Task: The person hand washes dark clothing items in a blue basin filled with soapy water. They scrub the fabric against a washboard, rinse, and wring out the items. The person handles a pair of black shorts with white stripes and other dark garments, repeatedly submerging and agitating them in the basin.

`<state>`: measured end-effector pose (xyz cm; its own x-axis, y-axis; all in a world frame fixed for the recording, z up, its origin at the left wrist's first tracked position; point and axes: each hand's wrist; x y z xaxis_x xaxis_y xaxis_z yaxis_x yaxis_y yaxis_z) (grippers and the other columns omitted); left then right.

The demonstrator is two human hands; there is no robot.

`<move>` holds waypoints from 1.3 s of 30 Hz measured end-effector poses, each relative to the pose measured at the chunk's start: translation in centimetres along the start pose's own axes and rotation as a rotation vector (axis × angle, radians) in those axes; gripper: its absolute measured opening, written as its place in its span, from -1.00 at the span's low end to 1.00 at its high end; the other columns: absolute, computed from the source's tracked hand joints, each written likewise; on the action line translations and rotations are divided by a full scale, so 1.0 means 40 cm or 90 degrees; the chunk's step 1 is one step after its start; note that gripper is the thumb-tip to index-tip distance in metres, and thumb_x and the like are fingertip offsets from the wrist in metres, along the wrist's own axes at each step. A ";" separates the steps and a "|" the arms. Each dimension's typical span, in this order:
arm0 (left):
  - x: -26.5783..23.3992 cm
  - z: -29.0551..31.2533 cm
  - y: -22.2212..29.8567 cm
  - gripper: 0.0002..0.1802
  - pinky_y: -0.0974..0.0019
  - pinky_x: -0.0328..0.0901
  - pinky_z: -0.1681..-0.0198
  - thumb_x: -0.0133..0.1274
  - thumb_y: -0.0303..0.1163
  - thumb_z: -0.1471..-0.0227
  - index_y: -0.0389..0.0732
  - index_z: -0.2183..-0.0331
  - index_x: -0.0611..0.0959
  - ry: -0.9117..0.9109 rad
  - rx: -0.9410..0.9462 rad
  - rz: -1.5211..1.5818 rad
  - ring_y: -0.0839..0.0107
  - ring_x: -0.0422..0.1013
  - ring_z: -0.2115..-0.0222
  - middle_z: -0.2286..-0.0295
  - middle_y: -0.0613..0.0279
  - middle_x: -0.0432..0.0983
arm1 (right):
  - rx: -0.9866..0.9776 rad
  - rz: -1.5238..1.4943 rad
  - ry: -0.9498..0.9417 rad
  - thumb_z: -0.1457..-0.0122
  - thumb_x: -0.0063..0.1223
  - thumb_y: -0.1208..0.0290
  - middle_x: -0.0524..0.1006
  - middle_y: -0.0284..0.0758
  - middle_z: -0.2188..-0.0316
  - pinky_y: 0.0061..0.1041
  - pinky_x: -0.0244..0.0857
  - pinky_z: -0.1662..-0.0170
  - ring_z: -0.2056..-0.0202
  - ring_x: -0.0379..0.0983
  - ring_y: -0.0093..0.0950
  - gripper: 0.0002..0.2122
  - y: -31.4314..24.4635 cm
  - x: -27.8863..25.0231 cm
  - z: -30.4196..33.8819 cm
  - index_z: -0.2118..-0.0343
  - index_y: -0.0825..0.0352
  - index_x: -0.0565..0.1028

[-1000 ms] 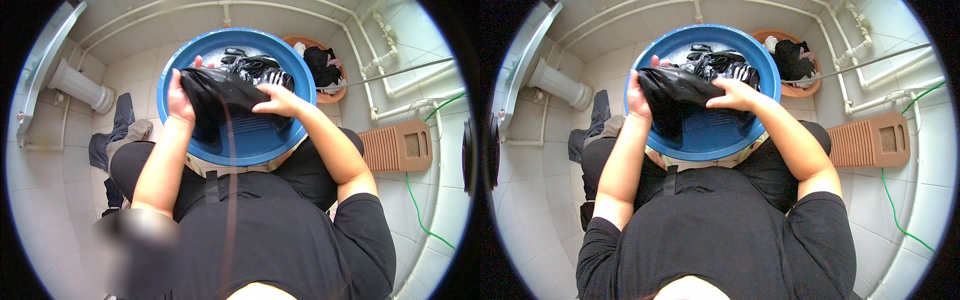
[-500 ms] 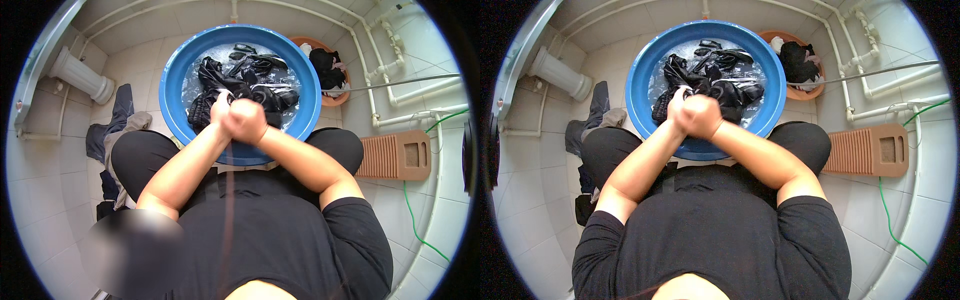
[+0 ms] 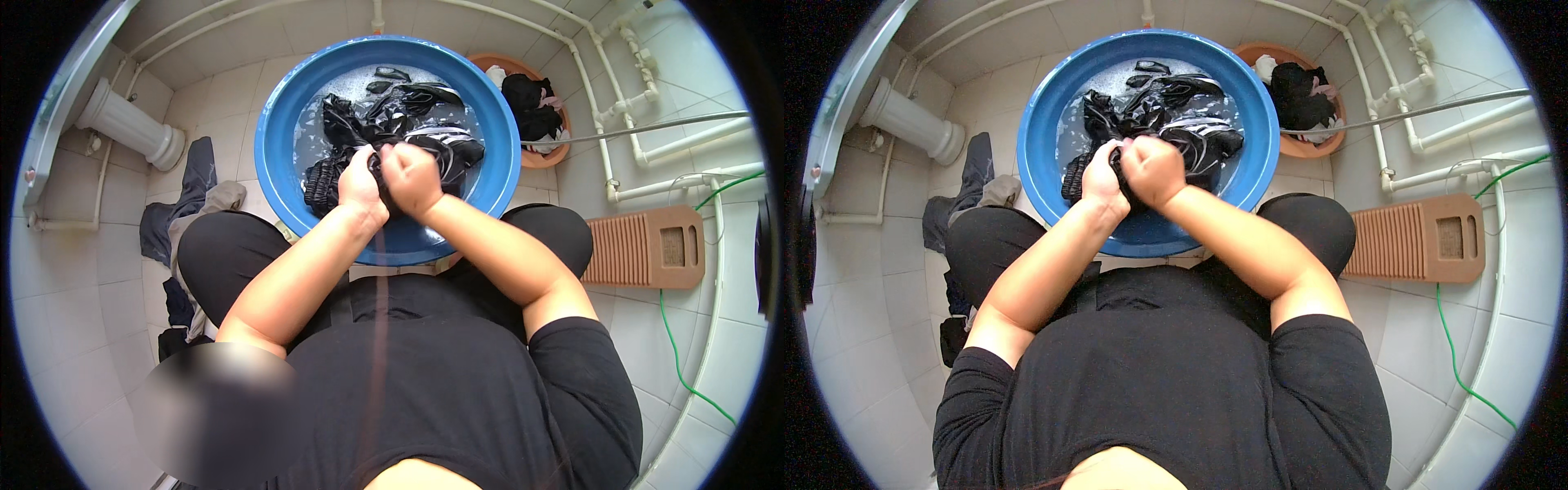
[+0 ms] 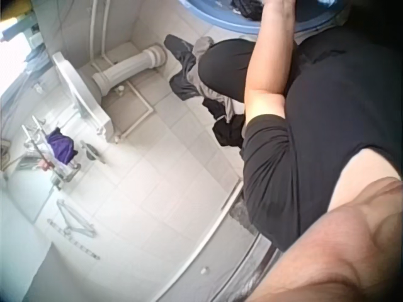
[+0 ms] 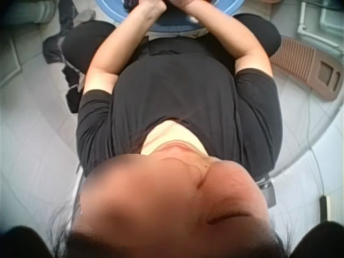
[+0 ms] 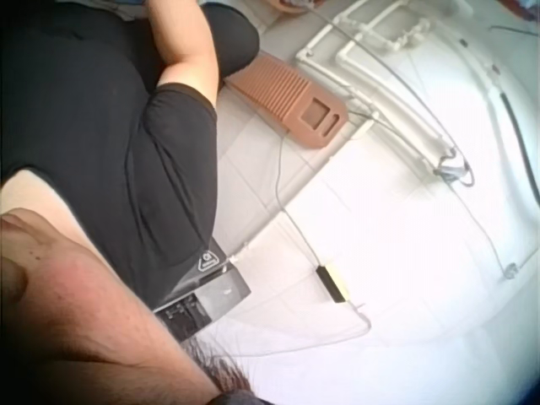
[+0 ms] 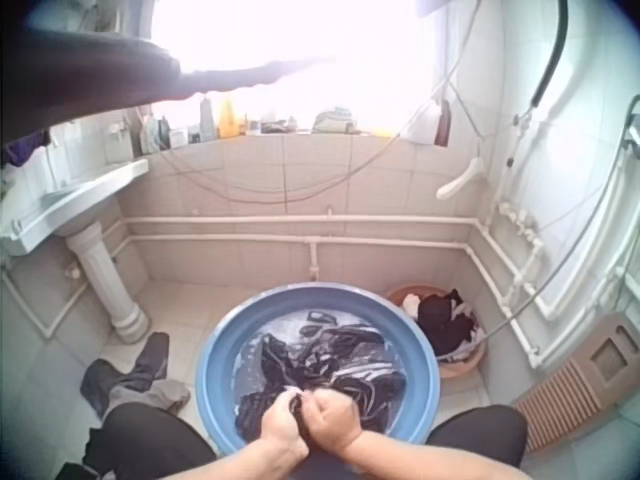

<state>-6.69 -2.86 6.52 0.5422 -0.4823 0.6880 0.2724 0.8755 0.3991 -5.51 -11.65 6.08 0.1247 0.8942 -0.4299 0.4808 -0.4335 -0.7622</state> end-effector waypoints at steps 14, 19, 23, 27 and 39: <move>0.042 0.061 0.235 -0.66 0.47 0.17 0.51 -0.09 -0.13 -0.07 -0.18 0.56 0.43 -0.221 0.317 -0.509 0.52 0.24 0.64 0.67 0.37 0.31 | 0.310 0.016 -0.206 -0.08 -0.03 0.09 0.50 -0.21 0.50 -0.41 0.27 0.30 0.45 0.42 -0.35 -0.64 0.204 -0.137 -0.116 0.52 0.37 0.45; 0.013 0.066 0.311 -0.46 0.30 0.29 0.22 0.20 0.00 0.28 -0.16 0.27 0.54 -0.045 0.378 -1.370 0.22 0.44 0.28 0.37 0.00 0.51 | 0.003 0.076 -0.499 0.10 0.19 0.22 0.49 -0.18 0.19 -0.43 0.23 0.03 0.11 0.40 -0.36 -0.59 0.222 -0.194 -0.095 0.17 0.31 0.48; -0.040 0.050 0.229 -0.44 0.23 0.28 0.14 0.29 -0.16 0.42 -0.11 0.25 0.58 -0.208 0.635 -1.498 0.21 0.39 0.23 0.31 0.17 0.47 | 0.004 0.345 -0.564 0.12 0.13 0.33 0.50 -0.23 0.26 -0.38 0.29 0.13 0.19 0.41 -0.27 -0.73 0.207 -0.165 -0.059 0.28 0.20 0.54; -0.025 0.079 0.162 -0.34 0.22 0.23 0.06 0.23 -0.14 0.29 -0.15 0.09 0.46 -0.367 0.474 -1.420 0.16 0.31 0.11 0.16 0.11 0.38 | 0.012 -0.121 -0.222 -0.08 -0.04 0.44 0.51 -0.31 0.35 -0.48 0.28 0.20 0.28 0.43 -0.47 -0.87 0.177 -0.170 -0.088 0.33 0.29 0.52; -0.029 0.055 0.255 -0.66 0.30 0.36 0.17 0.01 -0.42 0.05 -0.32 0.18 0.48 -0.390 0.132 -0.152 0.30 0.44 0.29 0.30 0.08 0.49 | 0.136 0.330 -0.646 0.17 0.20 0.12 0.43 -0.25 0.29 -0.53 0.16 0.08 0.22 0.35 -0.41 -0.52 0.012 -0.213 -0.150 0.25 0.41 0.43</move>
<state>-6.27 6.57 11.14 -0.0772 -0.6444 0.7608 0.1386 0.7487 0.6482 -1.15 -18.80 12.27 -0.5369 0.1450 -0.8311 0.4072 -0.8183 -0.4058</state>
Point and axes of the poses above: each hand's wrist, its own z-axis away from the middle knuckle, its own x-axis out of the palm, y = z × x
